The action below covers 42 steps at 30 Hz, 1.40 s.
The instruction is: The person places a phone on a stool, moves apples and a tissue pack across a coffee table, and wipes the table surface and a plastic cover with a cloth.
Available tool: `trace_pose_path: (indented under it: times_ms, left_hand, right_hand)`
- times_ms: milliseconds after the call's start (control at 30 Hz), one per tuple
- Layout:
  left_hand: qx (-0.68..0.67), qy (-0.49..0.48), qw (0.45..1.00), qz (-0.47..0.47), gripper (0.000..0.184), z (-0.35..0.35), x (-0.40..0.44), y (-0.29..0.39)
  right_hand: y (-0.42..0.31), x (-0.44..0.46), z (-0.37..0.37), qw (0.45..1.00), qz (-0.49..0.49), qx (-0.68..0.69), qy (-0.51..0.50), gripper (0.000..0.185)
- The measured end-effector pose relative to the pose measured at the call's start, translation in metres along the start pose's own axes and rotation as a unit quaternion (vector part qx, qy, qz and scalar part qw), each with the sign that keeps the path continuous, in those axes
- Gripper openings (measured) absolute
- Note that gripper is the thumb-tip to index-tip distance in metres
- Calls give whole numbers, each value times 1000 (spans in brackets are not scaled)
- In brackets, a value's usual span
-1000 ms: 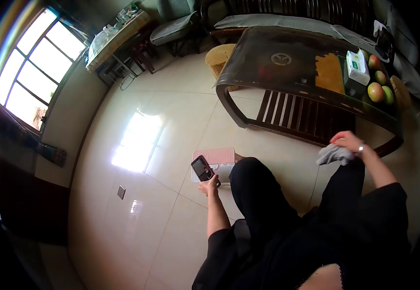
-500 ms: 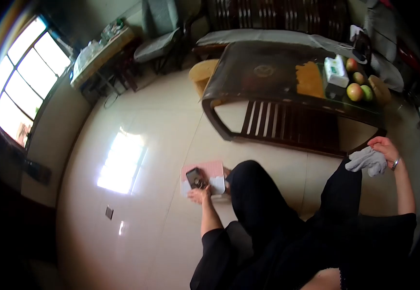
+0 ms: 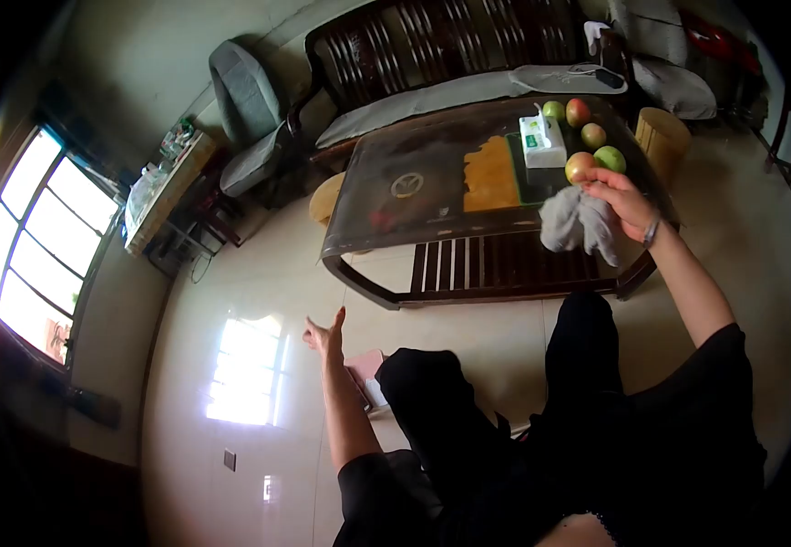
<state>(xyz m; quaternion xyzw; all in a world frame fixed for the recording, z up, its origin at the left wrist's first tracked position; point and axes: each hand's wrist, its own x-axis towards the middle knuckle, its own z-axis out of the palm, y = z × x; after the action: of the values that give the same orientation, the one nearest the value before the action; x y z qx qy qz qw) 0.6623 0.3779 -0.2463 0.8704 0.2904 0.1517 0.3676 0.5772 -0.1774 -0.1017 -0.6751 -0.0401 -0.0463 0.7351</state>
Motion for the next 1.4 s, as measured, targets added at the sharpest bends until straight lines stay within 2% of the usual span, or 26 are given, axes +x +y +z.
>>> trace_pose_path:
  times_ms: [33, 67, 100, 133, 167, 233, 267, 300, 367, 400, 433, 467, 500, 567, 633, 667, 767, 900, 933, 967, 1033, 1167, 1233, 1300, 1367, 1400]
  left_hand:
    - [15, 36, 999, -20, 114, -3, -5, -20]
    - [41, 89, 986, -138, 118, -4, -15, -45]
    - [6, 184, 960, -209, 116, 38, 21, -162]
    - [-44, 212, 934, -283, 111, 39, -1, -205]
    - [-173, 198, 902, -343, 105, 43, -27, -246]
    - [-449, 141, 771, -430, 95, 66, -69, -329]
    - [-524, 116, 709, -457, 90, 75, -81, -350]
    - [-562, 103, 661, -485, 86, 84, -87, -364]
    - [-557, 150, 536, -616, 86, 85, -86, -341]
    - [-634, 100, 525, -558, 93, 92, -85, -369]
    - [-630, 156, 538, -538, 97, 82, -85, -331]
    - [-632, 152, 548, -526, 94, 81, -74, -328]
    - [-643, 110, 595, -470, 84, 78, -62, -338]
    - [-682, 35, 578, -447, 69, 75, -41, -348]
    - [-709, -9, 592, -382, 64, 69, -37, -342]
    - [-723, 5, 568, -393, 60, 67, -37, -339]
    - [-705, 10, 586, -399, 60, 64, -34, -340]
    - [-732, 38, 584, -348, 60, 66, -34, -342]
    - [-756, 38, 549, -354, 59, 65, -32, -343]
    - [-757, 39, 548, -354, 59, 64, -32, -344]
    - [-753, 65, 568, -325, 58, 61, -33, -343]
    - [-751, 78, 568, -327, 57, 45, -33, -360]
    - [-714, 152, 612, -304, 56, 41, -35, -380]
    - [-833, 14, 512, -212, 55, 27, -41, -391]
    - [-820, 61, 523, -225, 56, 16, -45, -386]
    - [-813, 74, 530, -229, 60, 13, -46, -405]
  right_hand:
    - [8, 14, 4, 999, -27, -27, 5, 25]
    - [17, 29, 4, 999, -32, -9, -8, 25]
    - [20, 37, 9, 1000, -11, 13, -20, 24]
    - [31, 45, 13, 1000, -14, 10, -1, 23]
    - [42, 57, 13, 999, -25, 6, 22, 21]
    - [71, 84, 2, 989, -71, -107, 70, 21]
    - [89, 99, -8, 977, -111, -160, 92, 21]
    - [104, 110, -16, 959, -151, -211, 113, 21]
    - [114, 117, -19, 938, -177, -270, 128, 21]
    - [128, 119, -24, 938, -179, -276, 113, 23]
    - [129, 110, -20, 948, -116, -280, 91, 29]
    - [134, 104, -15, 919, -143, -355, 91, 33]
    - [138, 98, -8, 884, -168, -426, 92, 37]
    - [140, 94, -3, 878, -172, -438, 93, 42]
    - [143, 96, -5, 881, -159, -436, 95, 45]
    - [144, 98, -7, 880, -156, -439, 94, 45]
    - [145, 100, -11, 878, -158, -443, 91, 44]
    - [147, 102, -13, 885, -151, -431, 86, 43]
    - [146, 101, -11, 882, -152, -437, 90, 43]
    - [146, 101, -11, 879, -153, -442, 94, 43]
    - [149, 102, -15, 882, -155, -436, 91, 43]
    - [155, 106, -23, 876, -153, -450, 86, 45]
    - [153, 105, -21, 859, -163, -474, 100, 45]
    - [157, 106, -31, 872, -150, -457, 94, 45]
    - [151, 103, -20, 880, -154, -440, 93, 46]
    - [146, 102, -11, 896, -145, -411, 85, 46]
